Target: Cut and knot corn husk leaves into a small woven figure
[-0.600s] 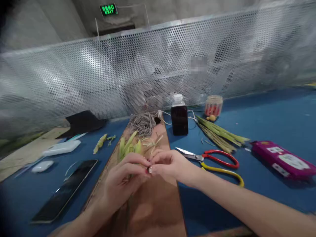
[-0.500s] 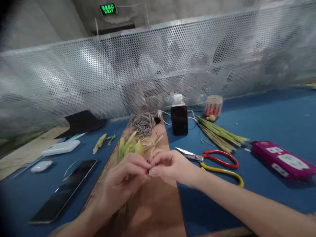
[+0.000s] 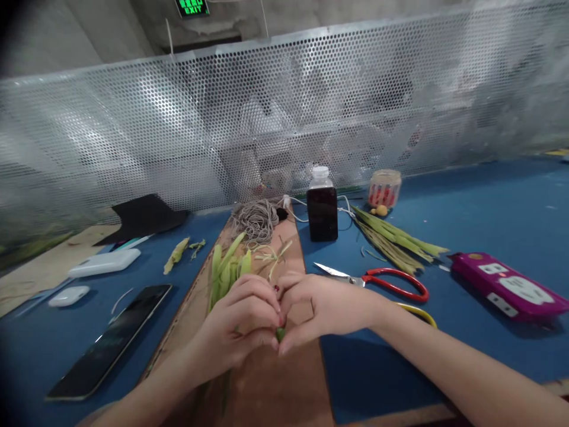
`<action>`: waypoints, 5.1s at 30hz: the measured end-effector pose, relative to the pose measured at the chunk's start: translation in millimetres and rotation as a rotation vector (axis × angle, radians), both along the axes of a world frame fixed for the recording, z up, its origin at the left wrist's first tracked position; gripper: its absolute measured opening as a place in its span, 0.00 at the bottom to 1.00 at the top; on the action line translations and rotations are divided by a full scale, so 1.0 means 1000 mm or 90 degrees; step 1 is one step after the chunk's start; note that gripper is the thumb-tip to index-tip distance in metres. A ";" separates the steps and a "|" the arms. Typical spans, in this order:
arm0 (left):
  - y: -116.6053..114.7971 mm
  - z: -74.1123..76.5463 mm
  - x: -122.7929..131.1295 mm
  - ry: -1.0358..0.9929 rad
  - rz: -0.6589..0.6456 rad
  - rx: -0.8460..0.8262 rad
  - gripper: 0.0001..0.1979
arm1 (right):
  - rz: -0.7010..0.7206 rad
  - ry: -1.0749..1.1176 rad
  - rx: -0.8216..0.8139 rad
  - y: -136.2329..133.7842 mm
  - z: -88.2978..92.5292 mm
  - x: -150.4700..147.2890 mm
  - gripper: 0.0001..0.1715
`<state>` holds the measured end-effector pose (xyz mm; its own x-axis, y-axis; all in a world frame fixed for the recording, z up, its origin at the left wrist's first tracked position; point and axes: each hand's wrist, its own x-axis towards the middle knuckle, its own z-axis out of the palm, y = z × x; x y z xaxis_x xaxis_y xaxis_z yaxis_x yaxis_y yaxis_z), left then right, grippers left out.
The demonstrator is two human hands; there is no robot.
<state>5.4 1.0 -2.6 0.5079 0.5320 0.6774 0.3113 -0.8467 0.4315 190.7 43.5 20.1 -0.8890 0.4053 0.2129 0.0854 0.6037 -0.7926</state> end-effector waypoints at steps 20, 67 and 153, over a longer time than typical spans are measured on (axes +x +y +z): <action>0.007 -0.005 -0.010 0.123 0.150 0.121 0.06 | -0.103 -0.110 -0.179 0.012 -0.016 0.001 0.20; 0.006 -0.017 -0.009 0.302 0.174 0.256 0.06 | -0.318 -0.080 -0.135 -0.012 -0.029 -0.020 0.03; 0.038 -0.016 0.009 -0.519 0.066 -0.731 0.09 | -0.450 0.102 -0.268 0.004 -0.010 -0.002 0.10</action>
<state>13.9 39.3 -18.5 0.1155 0.9907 -0.0723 -0.3185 0.1059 0.9420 188.3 47.4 9.8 -0.3670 0.9300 0.0211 0.1996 0.1009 -0.9747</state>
